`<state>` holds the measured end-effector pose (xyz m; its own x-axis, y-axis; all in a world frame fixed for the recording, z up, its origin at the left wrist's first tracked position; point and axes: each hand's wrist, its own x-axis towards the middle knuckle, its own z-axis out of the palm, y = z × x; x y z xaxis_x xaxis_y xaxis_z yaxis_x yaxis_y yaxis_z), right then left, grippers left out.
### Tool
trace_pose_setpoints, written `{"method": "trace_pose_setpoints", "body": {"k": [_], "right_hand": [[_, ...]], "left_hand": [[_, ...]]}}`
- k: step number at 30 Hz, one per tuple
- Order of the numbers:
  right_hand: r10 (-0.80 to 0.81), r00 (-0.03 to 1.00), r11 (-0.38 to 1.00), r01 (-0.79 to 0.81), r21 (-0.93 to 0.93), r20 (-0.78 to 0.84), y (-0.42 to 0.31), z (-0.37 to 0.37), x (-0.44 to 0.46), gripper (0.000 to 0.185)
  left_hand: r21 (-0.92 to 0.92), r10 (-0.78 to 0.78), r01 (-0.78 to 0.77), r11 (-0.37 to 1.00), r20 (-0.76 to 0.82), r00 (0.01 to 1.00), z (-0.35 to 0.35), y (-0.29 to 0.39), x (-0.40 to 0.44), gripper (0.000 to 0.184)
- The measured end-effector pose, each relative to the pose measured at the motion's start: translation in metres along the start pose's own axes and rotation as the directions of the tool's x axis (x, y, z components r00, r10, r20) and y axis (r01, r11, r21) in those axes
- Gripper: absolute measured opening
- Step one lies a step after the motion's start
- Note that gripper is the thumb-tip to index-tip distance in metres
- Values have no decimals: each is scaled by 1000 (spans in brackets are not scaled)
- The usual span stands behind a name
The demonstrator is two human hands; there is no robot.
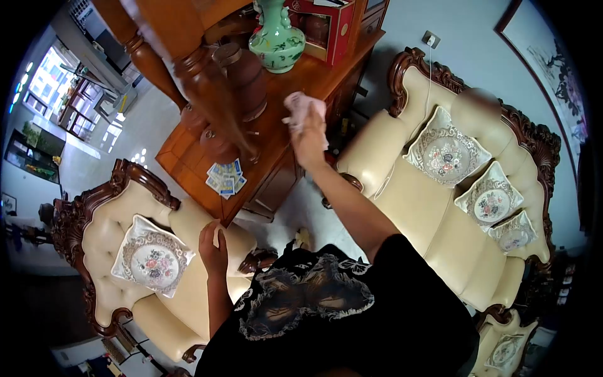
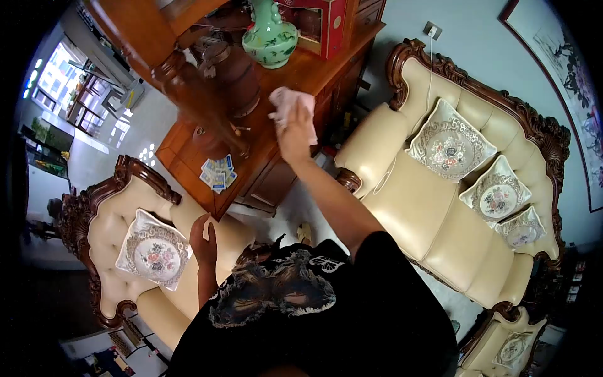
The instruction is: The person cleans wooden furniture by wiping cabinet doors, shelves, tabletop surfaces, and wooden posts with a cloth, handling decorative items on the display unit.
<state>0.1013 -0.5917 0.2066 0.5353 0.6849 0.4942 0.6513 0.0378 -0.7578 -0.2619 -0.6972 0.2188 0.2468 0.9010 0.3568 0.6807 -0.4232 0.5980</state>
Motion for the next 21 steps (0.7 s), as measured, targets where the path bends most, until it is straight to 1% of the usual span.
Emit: {"method": "trace_pose_setpoints", "body": {"k": [1, 2, 3, 4, 5, 6, 7, 8, 9, 10, 11, 12, 13, 14, 15, 16, 18, 19, 20, 21], "right_hand": [[64, 973, 985, -26, -169, 220, 6, 16, 1, 64], [160, 896, 943, -14, -333, 415, 12, 30, 3, 65], [254, 805, 920, -29, -392, 537, 14, 39, 4, 67], [203, 820, 920, 27, -391, 535, 20, 37, -1, 68], [146, 857, 914, 74, -398, 495, 29, 41, 1, 67], [84, 887, 906, 122, -406, 454, 39, 45, 8, 66], [76, 887, 910, 125, -395, 456, 52, 48, 20, 66], [61, 884, 892, 160, -422, 463, 65, 48, 33, 66], [47, 880, 872, 195, -449, 473, 76, 45, 46, 65], [28, 889, 877, 198, -438, 458, 88, 42, 60, 65], [18, 886, 859, 224, -461, 463, 103, 40, 73, 65], [5, 883, 840, 250, -481, 469, 116, 40, 88, 65], [-3, 876, 844, 262, -469, 483, 128, 39, 102, 65], [2, 874, 820, 277, -502, 486, 138, 37, 116, 66], [6, 871, 795, 294, -531, 491, 146, 34, 130, 66], [27, 846, 776, 318, -544, 532, 155, 30, 143, 67], [-35, 871, 809, 312, -497, 490, 179, 37, 167, 67], [0, 848, 802, 317, -507, 530, 187, 37, 178, 67], [36, 822, 795, 322, -515, 568, 182, 32, 192, 66], [45, 818, 772, 336, -539, 574, 186, 35, 202, 66]], "left_hand": [[4, -6, 6, 1000, -23, 1000, 6, 3, 7, 29], [8, -3, 4, 1000, -19, 1000, 11, 4, 15, 29], [37, -12, 12, 999, 5, 1000, 15, 5, 25, 29], [70, -23, 21, 997, 29, 999, 18, 6, 31, 30], [81, -19, 17, 997, 28, 999, 18, 9, 40, 30], [108, -46, 44, 993, 17, 999, 17, 14, 48, 29], [135, -75, 75, 988, 1, 997, 17, 17, 55, 29], [145, -81, 80, 986, -3, 997, 19, 16, 60, 29], [142, -132, 139, 980, -55, 990, 22, 13, 64, 29], [134, -186, 200, 971, -110, 976, 26, 11, 66, 30], [161, -250, 265, 951, -108, 962, 30, 9, 66, 41], [167, -267, 284, 944, -114, 957, 39, 9, 68, 41], [188, -258, 288, 939, -170, 951, 48, 9, 73, 46], [209, -247, 294, 932, -227, 942, 58, 8, 77, 52], [214, -303, 338, 916, -181, 936, 64, 4, 80, 57], [223, -323, 360, 906, -189, 928, 70, -1, 81, 57], [179, -313, 348, 920, -196, 929, 85, -15, 83, 57], [108, -340, 361, 926, -174, 924, 91, -25, 81, 58], [79, -349, 368, 926, -187, 918, 98, -30, 78, 58], [147, -341, 369, 918, -184, 922, 99, -30, 77, 58]]}}
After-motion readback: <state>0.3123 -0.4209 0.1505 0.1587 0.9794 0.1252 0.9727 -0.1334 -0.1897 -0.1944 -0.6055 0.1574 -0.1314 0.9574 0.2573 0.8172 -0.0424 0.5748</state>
